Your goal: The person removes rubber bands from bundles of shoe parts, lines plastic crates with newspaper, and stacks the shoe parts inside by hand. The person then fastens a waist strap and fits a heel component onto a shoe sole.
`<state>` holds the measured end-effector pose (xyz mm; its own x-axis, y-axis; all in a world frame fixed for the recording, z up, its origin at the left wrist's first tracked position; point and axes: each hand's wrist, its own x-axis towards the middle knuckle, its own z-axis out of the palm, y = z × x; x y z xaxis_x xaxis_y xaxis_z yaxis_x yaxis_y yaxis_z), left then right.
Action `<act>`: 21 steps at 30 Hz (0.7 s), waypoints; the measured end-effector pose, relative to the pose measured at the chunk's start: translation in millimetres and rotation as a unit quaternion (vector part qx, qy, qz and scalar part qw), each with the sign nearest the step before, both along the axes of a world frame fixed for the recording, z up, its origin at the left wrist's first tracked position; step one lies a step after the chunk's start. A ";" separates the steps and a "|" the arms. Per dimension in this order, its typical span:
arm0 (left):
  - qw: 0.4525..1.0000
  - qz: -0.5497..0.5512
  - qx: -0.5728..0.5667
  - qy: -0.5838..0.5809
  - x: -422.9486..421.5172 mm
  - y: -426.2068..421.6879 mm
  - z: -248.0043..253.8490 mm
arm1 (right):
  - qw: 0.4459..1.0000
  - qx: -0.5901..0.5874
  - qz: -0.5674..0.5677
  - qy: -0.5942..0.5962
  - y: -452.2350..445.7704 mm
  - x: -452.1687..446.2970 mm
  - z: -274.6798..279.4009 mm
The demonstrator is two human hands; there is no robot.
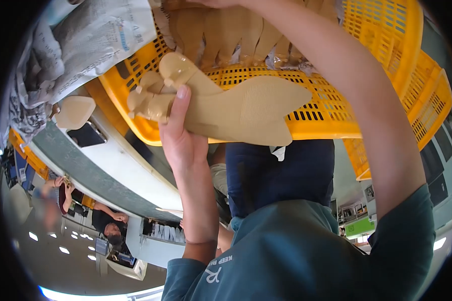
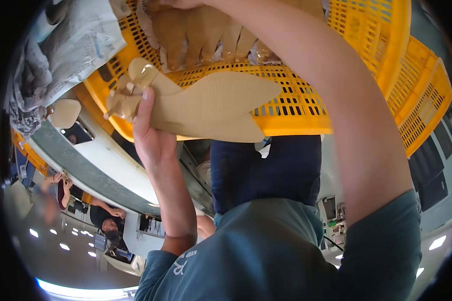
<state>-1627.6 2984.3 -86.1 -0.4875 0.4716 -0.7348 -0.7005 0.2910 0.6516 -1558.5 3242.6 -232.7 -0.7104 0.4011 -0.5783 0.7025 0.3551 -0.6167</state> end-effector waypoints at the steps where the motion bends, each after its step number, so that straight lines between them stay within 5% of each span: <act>1: 1.000 -0.010 0.003 -0.005 -3.6 3.6 -3.8 | 0.992 -0.126 -0.015 0.024 -7.9 12.0 28.8; 3: 1.000 -0.010 0.011 0.005 -7.3 12.3 -10.7 | 0.927 -0.346 -0.124 0.078 -39.2 32.9 55.2; 4: 1.000 -0.011 0.016 0.008 -8.9 15.1 -13.9 | 0.859 -0.500 -0.074 0.081 -43.4 45.7 67.1; 5: 1.000 0.002 0.009 -0.005 -12.2 15.2 -17.5 | 0.865 -0.472 -0.052 0.161 -61.0 55.7 67.6; 8: 1.000 -0.020 0.010 0.005 -9.2 23.4 -21.2 | 0.967 -0.143 0.039 0.207 -78.4 70.2 81.0; 9: 0.999 -0.040 0.010 0.006 -10.4 22.5 -22.5 | 0.972 -0.123 -0.007 0.199 -82.0 70.1 76.2; 13: 0.993 -0.119 0.000 0.009 -20.2 26.5 -32.2 | 0.911 -0.329 -0.142 0.202 -70.3 75.3 46.9; 21: 0.995 -0.093 -0.032 -0.035 -26.6 30.6 -83.2 | 0.934 -0.248 -0.151 0.208 -54.0 76.0 -15.3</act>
<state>-1654.2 3014.9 -169.3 -0.3424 0.4997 -0.7957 -0.6742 0.4591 0.5785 -1482.5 3188.6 -248.0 -0.8129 0.3747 -0.4459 0.3882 -0.2221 -0.8944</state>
